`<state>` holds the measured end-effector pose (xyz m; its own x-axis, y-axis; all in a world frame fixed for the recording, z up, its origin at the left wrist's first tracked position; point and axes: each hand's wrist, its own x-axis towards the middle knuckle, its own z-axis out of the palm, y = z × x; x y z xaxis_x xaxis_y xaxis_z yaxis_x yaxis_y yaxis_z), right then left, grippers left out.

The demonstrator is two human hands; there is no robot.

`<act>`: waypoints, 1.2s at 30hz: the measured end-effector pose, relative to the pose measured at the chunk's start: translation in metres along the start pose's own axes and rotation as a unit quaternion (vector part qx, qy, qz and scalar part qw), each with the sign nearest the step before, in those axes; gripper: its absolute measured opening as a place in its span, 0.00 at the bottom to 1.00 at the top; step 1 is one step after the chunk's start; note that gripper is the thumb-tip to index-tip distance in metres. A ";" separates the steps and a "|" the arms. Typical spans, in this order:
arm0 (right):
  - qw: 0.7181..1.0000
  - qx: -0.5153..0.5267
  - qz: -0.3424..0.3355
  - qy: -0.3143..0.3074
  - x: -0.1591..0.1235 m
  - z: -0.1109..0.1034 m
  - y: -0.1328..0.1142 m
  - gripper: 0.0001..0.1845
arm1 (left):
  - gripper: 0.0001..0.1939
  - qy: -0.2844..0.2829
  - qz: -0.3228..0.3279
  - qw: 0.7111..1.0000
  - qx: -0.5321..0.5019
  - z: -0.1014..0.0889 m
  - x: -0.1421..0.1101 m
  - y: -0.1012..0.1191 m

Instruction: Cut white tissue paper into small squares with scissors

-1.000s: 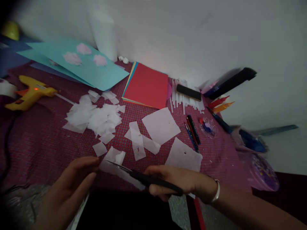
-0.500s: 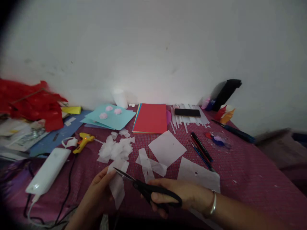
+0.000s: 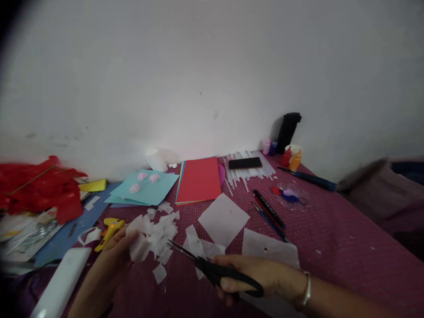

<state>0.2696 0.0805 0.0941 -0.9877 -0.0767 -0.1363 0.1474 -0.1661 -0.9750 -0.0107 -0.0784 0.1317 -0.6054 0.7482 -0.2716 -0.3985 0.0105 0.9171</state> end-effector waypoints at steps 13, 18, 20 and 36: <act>0.996 0.037 -0.037 -0.078 0.062 -0.012 -0.003 0.34 | 0.17 -0.027 -0.007 0.999 0.017 0.001 0.005 -0.018; 0.997 0.022 -0.029 -0.067 0.078 -0.014 -0.007 0.32 | 0.18 -0.025 -0.006 1.000 -0.015 0.004 0.006 -0.022; 0.998 0.012 -0.028 -0.062 0.085 -0.015 -0.005 0.29 | 0.19 -0.023 -0.010 0.999 -0.023 0.005 0.007 -0.021; 0.999 -0.002 -0.054 0.007 0.107 -0.009 -0.004 0.20 | 0.17 0.000 0.001 0.997 -0.073 0.011 0.007 0.003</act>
<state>0.1625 0.0817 0.0814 -0.9985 -0.0441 -0.0327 0.0396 -0.1683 -0.9849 -0.0086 -0.0660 0.1359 -0.6060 0.7482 -0.2701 -0.4941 -0.0879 0.8650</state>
